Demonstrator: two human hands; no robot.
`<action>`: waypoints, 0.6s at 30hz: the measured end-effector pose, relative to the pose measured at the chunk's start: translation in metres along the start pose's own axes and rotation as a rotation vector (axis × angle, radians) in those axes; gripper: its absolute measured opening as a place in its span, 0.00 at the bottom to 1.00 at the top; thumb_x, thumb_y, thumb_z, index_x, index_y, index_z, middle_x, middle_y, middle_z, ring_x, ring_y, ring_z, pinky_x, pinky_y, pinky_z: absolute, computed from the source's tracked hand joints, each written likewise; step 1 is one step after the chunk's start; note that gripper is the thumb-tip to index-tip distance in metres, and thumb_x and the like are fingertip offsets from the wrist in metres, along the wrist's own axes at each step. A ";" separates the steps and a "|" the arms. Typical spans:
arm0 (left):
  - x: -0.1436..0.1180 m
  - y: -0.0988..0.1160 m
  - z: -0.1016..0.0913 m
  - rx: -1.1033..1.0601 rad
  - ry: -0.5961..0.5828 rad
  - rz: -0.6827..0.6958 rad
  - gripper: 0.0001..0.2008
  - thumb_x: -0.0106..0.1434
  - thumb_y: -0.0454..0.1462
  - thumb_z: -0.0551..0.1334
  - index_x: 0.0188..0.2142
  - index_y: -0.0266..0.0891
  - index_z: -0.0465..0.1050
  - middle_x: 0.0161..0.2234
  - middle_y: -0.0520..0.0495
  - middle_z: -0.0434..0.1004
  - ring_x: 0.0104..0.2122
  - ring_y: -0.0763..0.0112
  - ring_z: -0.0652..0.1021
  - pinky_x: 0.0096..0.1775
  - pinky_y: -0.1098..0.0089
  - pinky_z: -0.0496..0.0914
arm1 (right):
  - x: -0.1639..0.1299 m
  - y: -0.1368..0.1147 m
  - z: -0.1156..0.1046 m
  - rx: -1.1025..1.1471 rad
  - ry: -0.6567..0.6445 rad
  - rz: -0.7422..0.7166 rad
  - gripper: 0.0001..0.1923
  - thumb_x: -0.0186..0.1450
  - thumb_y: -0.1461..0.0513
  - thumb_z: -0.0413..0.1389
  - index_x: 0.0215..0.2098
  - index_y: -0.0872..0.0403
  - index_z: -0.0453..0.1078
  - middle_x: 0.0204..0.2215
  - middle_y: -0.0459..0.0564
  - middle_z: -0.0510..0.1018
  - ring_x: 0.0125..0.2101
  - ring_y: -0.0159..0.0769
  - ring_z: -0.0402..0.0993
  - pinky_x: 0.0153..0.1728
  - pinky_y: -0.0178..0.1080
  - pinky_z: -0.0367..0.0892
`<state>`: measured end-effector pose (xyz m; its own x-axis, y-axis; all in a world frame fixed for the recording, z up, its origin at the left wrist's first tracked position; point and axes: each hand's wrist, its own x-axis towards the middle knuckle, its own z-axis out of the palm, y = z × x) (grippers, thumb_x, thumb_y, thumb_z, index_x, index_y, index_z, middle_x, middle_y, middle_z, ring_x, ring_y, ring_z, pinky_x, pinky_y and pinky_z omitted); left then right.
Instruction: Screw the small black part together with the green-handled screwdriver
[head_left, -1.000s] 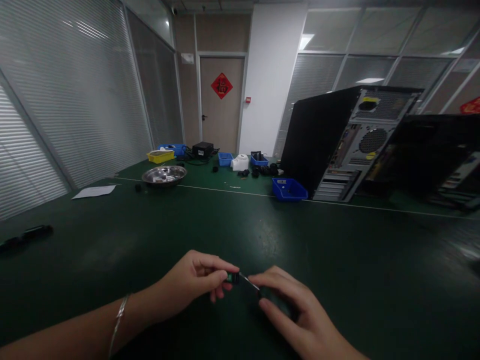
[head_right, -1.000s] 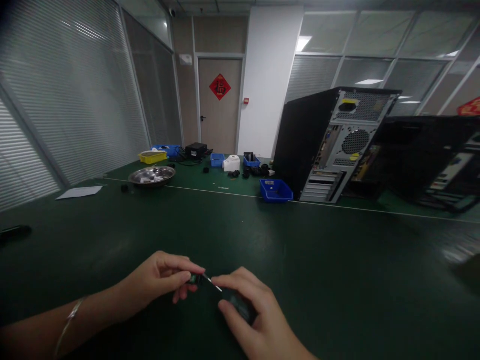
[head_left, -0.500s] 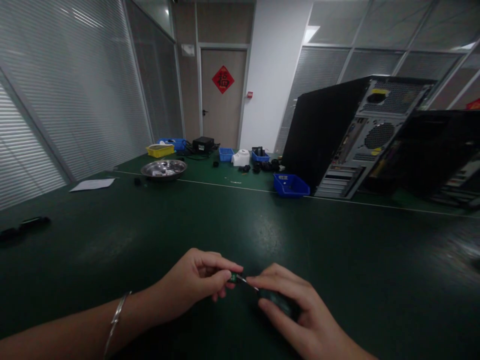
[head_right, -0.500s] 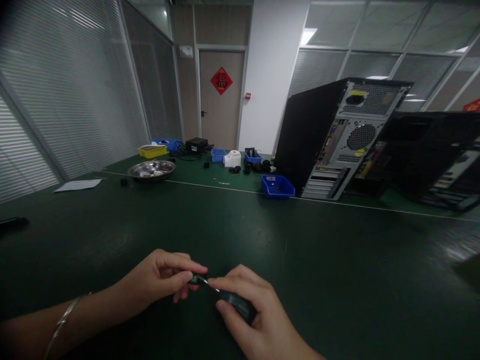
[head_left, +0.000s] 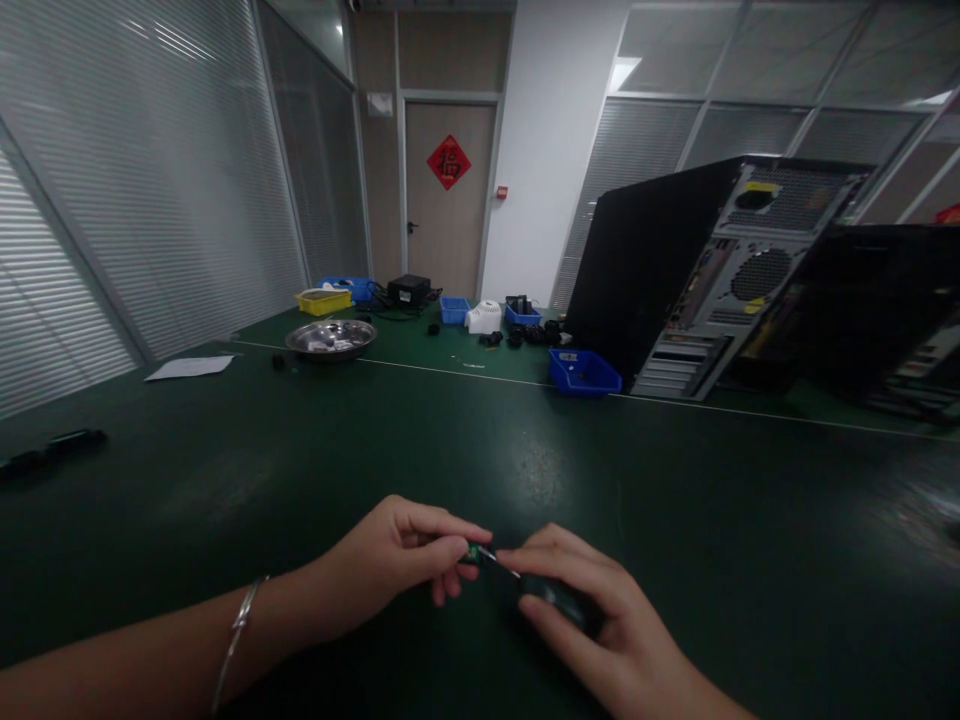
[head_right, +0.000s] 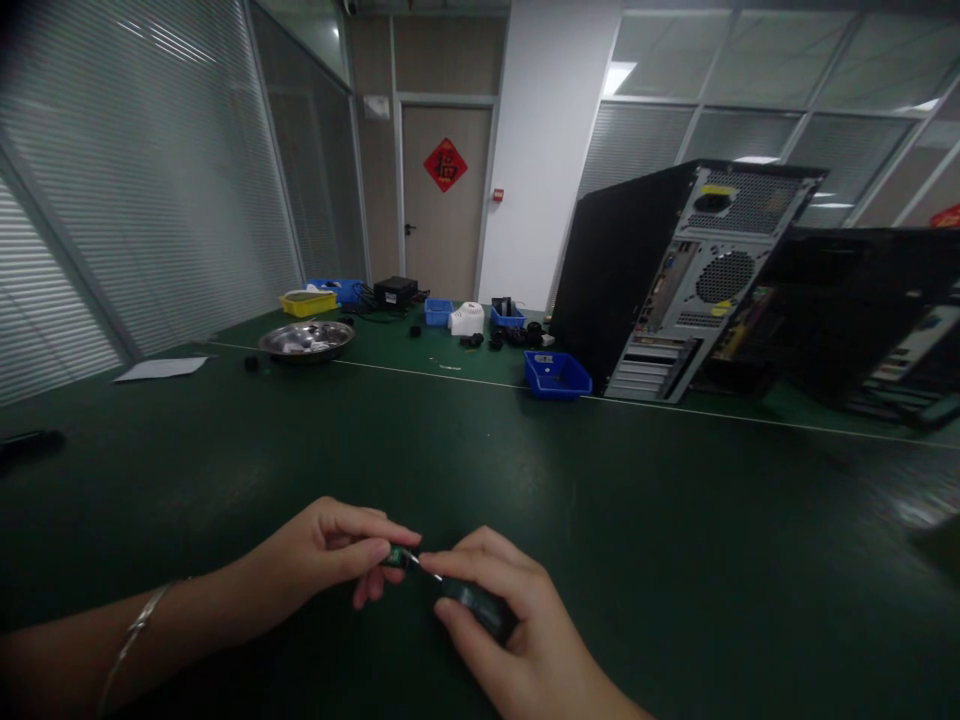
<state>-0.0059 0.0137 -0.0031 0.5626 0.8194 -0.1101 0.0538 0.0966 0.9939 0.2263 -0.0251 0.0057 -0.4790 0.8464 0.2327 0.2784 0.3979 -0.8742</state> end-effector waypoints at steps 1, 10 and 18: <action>0.000 0.002 0.000 -0.008 -0.006 -0.009 0.14 0.61 0.41 0.63 0.44 0.39 0.80 0.30 0.46 0.80 0.26 0.71 0.75 0.28 0.72 0.69 | 0.000 -0.001 0.000 0.002 -0.002 0.009 0.16 0.67 0.66 0.55 0.51 0.47 0.74 0.39 0.52 0.77 0.39 0.40 0.75 0.40 0.40 0.70; -0.001 0.003 0.000 -0.041 -0.038 -0.039 0.15 0.62 0.42 0.62 0.46 0.38 0.78 0.32 0.46 0.81 0.26 0.71 0.75 0.30 0.71 0.68 | 0.001 -0.004 -0.002 0.018 -0.009 0.029 0.15 0.67 0.64 0.55 0.50 0.47 0.75 0.39 0.52 0.77 0.39 0.40 0.76 0.40 0.40 0.70; 0.001 0.003 -0.005 -0.158 0.113 -0.004 0.09 0.56 0.32 0.68 0.38 0.38 0.75 0.33 0.52 0.76 0.32 0.73 0.73 0.35 0.73 0.66 | 0.000 -0.001 -0.003 -0.031 0.068 0.099 0.14 0.68 0.63 0.54 0.51 0.48 0.74 0.40 0.50 0.77 0.40 0.41 0.74 0.41 0.40 0.68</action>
<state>-0.0094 0.0176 -0.0002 0.4658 0.8762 -0.1237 -0.0791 0.1804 0.9804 0.2281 -0.0243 0.0076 -0.3902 0.9039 0.1754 0.3478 0.3211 -0.8809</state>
